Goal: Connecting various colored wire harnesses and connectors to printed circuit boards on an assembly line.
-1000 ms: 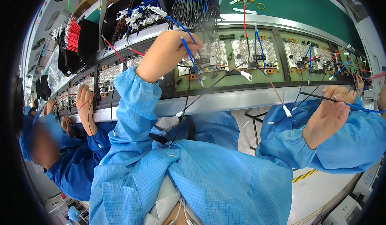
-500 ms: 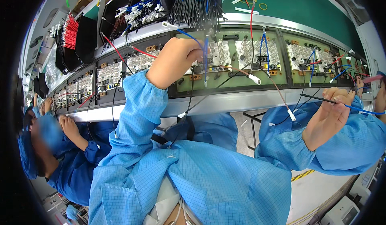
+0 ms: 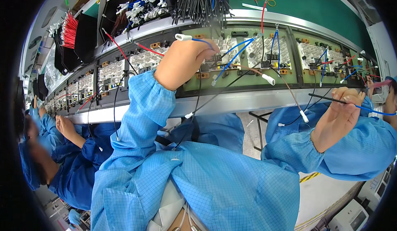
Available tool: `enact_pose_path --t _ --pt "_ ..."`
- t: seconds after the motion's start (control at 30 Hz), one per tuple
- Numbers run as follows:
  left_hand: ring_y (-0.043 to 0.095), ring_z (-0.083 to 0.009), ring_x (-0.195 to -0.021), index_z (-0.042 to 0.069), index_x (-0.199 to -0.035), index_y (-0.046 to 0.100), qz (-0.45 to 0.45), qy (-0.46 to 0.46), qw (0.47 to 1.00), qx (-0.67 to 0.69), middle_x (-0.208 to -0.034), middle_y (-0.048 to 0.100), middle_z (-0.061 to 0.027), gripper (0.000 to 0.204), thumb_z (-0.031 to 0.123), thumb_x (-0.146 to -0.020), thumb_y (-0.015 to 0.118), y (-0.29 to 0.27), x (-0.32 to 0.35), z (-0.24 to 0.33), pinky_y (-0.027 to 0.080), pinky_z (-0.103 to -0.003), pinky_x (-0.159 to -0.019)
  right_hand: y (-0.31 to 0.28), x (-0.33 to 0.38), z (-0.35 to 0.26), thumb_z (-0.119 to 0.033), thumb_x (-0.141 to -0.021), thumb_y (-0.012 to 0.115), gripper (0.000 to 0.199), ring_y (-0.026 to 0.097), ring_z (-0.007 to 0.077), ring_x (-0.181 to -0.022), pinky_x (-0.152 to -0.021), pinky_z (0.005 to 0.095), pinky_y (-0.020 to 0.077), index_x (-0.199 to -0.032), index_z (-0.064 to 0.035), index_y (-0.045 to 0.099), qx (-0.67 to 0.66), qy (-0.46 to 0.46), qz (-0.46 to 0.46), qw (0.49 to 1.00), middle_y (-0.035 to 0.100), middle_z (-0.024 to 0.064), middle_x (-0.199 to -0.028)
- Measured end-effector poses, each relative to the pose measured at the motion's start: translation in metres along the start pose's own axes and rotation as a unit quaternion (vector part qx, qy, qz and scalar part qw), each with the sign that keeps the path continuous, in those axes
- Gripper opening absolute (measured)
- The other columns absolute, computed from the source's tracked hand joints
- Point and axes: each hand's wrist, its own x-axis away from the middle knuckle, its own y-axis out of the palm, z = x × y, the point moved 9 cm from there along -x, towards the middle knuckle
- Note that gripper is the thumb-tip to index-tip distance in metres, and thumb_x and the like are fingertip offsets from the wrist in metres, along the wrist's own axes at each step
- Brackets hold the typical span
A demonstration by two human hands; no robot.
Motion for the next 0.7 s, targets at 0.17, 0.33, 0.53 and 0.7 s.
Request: enact_pose_path --t 0.17,0.33,0.53,0.7 --pt "0.064 -0.0360 -0.074 0.003 -0.087 0.068 -0.017 0.003 1.000 -0.024 -0.076 0.066 -0.0180 0.010 0.009 -0.083 0.061 0.003 0.000 0.002 0.051 -0.044 -0.066 0.000 0.001 0.002 -0.029 -0.096 0.056 0.024 0.044 0.0192 -0.086 -0.083 0.0333 0.0383 -0.093 -0.0052 0.055 -0.006 0.001 0.008 1.000 0.045 0.0039 -0.093" --pt "0.065 -0.0356 -0.075 0.004 -0.087 0.068 -0.026 0.019 0.999 -0.030 -0.075 0.066 -0.0186 0.010 0.007 -0.081 0.061 0.007 -0.001 0.002 0.051 -0.045 -0.067 0.004 0.001 0.003 -0.028 -0.096 0.056 0.024 0.044 0.0192 -0.085 -0.082 0.0333 0.0385 -0.092 -0.0046 0.055 -0.014 0.005 0.001 1.000 0.044 0.0047 -0.092" --pt "0.065 -0.0358 -0.076 0.005 -0.088 0.068 -0.025 0.017 0.999 -0.037 -0.076 0.066 -0.0186 0.011 0.006 -0.080 0.059 0.009 -0.003 0.005 0.052 -0.046 -0.069 0.006 0.000 0.005 -0.027 -0.096 0.056 0.024 0.044 0.0192 -0.085 -0.083 0.0337 0.0391 -0.091 -0.0038 0.054 -0.017 0.009 -0.009 1.000 0.045 0.0060 -0.090" --pt "0.065 -0.0364 -0.077 0.006 -0.093 0.066 -0.070 -0.032 0.995 -0.066 -0.078 0.066 -0.0187 0.017 0.003 -0.078 0.059 0.013 -0.005 0.007 0.052 -0.046 -0.069 0.003 0.001 0.007 -0.027 -0.096 0.057 0.023 0.046 0.0194 -0.085 -0.084 0.0342 0.0403 -0.092 -0.0040 0.054 -0.016 0.006 -0.003 1.000 0.047 0.0071 -0.091"
